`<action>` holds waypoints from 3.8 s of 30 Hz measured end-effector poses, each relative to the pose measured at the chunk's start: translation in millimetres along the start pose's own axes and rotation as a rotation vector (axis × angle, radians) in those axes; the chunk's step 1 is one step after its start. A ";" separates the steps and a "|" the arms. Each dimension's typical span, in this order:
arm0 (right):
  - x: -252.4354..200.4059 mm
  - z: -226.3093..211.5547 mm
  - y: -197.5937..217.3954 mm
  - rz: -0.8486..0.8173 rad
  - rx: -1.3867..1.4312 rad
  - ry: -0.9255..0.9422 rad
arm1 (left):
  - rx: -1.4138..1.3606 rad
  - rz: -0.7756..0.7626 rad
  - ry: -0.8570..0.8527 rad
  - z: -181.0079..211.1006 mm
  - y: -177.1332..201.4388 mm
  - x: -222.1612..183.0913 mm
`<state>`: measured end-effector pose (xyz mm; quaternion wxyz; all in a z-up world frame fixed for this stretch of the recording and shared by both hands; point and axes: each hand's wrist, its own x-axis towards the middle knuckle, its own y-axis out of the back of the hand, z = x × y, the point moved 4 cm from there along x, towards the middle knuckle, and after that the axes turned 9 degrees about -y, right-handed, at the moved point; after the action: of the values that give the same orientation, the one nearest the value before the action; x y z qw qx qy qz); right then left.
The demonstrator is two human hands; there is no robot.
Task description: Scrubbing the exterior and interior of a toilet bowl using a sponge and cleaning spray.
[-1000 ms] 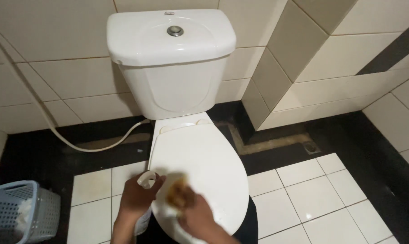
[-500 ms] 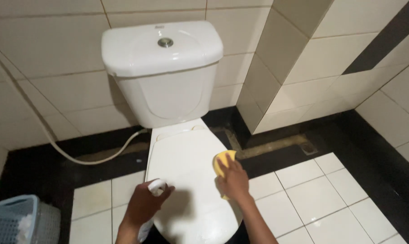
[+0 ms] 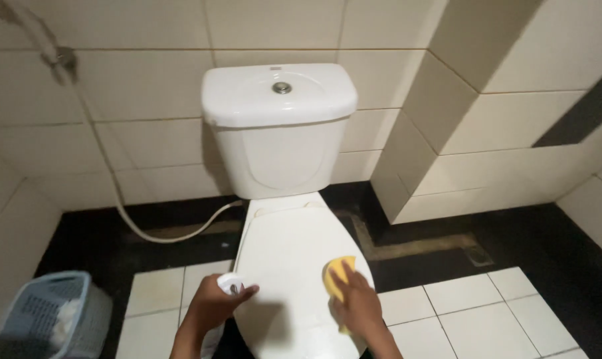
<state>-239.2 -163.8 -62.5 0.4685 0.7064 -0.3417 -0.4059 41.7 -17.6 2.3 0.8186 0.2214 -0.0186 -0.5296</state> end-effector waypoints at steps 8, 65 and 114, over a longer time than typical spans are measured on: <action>-32.7 -114.0 -12.0 -0.159 -0.063 0.435 | -0.052 0.024 -0.133 4.7 9.9 -9.4; 86.9 -94.0 16.4 -0.004 -0.056 0.033 | 0.010 0.269 -0.117 2.4 20.3 -21.1; -386.4 109.2 172.8 -0.227 0.653 -0.634 | -0.266 0.058 0.026 207.4 -41.2 -293.1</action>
<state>-523.4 71.1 172.4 0.0466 0.6909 -0.4983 -0.5216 -177.1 153.8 233.3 0.8559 0.1169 0.0559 -0.5007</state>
